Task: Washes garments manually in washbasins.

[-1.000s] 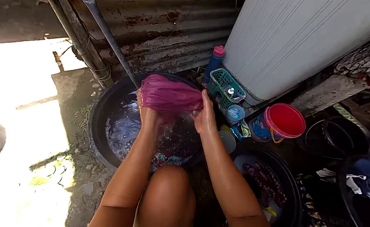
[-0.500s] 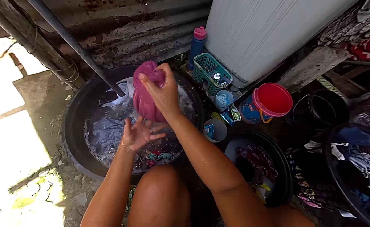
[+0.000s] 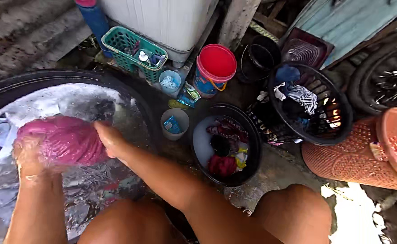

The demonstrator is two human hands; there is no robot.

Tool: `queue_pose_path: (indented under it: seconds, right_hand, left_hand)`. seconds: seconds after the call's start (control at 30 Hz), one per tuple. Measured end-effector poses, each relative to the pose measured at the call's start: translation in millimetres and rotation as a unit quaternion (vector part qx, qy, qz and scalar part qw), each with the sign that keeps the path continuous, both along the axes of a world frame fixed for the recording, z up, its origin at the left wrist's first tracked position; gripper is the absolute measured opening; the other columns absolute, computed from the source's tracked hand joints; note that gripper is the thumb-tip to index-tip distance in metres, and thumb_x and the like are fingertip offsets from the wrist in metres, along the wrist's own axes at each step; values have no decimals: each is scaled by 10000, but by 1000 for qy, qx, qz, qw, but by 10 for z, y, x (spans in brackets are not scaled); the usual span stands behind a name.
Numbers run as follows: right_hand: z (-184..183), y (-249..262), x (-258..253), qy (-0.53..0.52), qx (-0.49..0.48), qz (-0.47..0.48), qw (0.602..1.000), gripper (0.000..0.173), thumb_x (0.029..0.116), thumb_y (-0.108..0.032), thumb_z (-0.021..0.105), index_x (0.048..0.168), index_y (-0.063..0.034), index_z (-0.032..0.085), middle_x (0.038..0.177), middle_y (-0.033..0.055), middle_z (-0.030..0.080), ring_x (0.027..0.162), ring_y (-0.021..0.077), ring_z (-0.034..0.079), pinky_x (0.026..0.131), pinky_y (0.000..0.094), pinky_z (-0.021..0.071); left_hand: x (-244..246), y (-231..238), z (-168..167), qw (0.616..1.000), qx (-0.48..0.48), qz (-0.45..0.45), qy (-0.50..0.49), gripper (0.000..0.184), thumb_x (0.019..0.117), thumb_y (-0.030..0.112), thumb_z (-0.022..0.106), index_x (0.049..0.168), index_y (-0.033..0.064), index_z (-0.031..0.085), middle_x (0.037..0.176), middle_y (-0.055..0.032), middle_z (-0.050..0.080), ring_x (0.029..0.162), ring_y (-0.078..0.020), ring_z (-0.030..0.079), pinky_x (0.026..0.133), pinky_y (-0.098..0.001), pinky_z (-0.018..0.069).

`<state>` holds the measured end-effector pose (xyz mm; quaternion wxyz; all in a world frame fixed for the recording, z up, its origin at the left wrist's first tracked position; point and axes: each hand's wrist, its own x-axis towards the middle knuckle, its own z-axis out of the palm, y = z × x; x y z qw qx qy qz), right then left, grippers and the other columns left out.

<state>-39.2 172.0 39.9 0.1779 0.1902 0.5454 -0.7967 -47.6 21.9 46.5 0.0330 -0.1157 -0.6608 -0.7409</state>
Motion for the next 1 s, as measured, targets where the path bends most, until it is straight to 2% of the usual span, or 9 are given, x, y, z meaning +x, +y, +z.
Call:
queue_pose_path:
  seconds: [0.2,0.3,0.4,0.5,0.6,0.7,0.77,0.9,1.0]
  right_hand:
    - [229,1220,354,23,-61,40,997,430,1060,-385,466,1318,-56,565,1155,148,642,1011,235,631,859,448,543]
    - [380,2381,608,205,-26,-14,978,484,1018,-93,471,1491,-11,410,1330,176,582,1120,210,610,934,415,541]
    - [476,3572,1044,228,201,-6,953,396,965,-13,571,1355,58,577,1326,193,624,1168,212,628,1001,398,532]
    - [400,4422,1409,147,386,100,905,281,963,-53,645,1225,49,643,1147,209,677,1054,263,660,961,450,537]
    - [127,4994,1671,108,526,182,824,224,926,-63,684,1131,28,680,1120,241,674,1079,378,650,963,585,510]
    - [-164,5046,1817,-21,632,248,734,273,928,-140,698,1168,-12,687,1301,257,611,1278,455,536,1009,671,443]
    - [-518,4906,1821,-56,603,282,744,457,923,-157,702,1348,-20,605,1452,276,506,1367,490,448,1046,712,395]
    - [-1328,4647,1918,-59,516,351,779,784,986,-283,655,1649,-242,238,1680,224,207,1488,508,284,1153,682,314]
    - [-1636,4538,2001,-106,507,356,778,867,1026,-373,574,1658,-334,-18,1720,188,-28,1554,499,57,1194,690,211]
  left_hand:
    - [53,961,289,991,-28,-106,-77,203,923,258,484,954,367,653,896,207,691,822,68,642,706,-164,544]
    - [159,1728,570,976,-99,-154,-117,197,937,180,510,1097,251,600,944,119,678,803,-1,646,691,-235,566]
    - [354,2510,624,947,-221,-197,-126,202,992,146,552,1188,96,555,973,-19,643,786,-84,626,695,-327,565]
    - [478,3107,269,876,-383,-266,-120,237,1009,125,625,1166,-45,577,1054,-221,649,943,-330,657,848,-569,547]
    - [593,3521,-305,716,-592,-346,-128,311,1037,217,583,1160,-64,637,1077,-300,664,1024,-453,652,917,-668,482]
    - [897,3935,-528,601,-718,-325,-132,360,1000,188,612,1300,-9,639,1396,-302,544,1238,-514,558,953,-715,466]
    - [1123,4275,-627,616,-722,-292,-123,539,937,120,686,1457,89,544,1555,-275,380,1335,-565,440,950,-742,457]
    - [1259,4435,-1401,631,-641,-403,-168,1001,929,420,732,1665,165,104,1715,-205,4,1537,-517,127,1187,-707,204]
    - [1083,4370,-1802,596,-664,-421,-162,1181,806,528,829,1648,76,134,1650,-290,224,1474,-487,335,1147,-678,317]
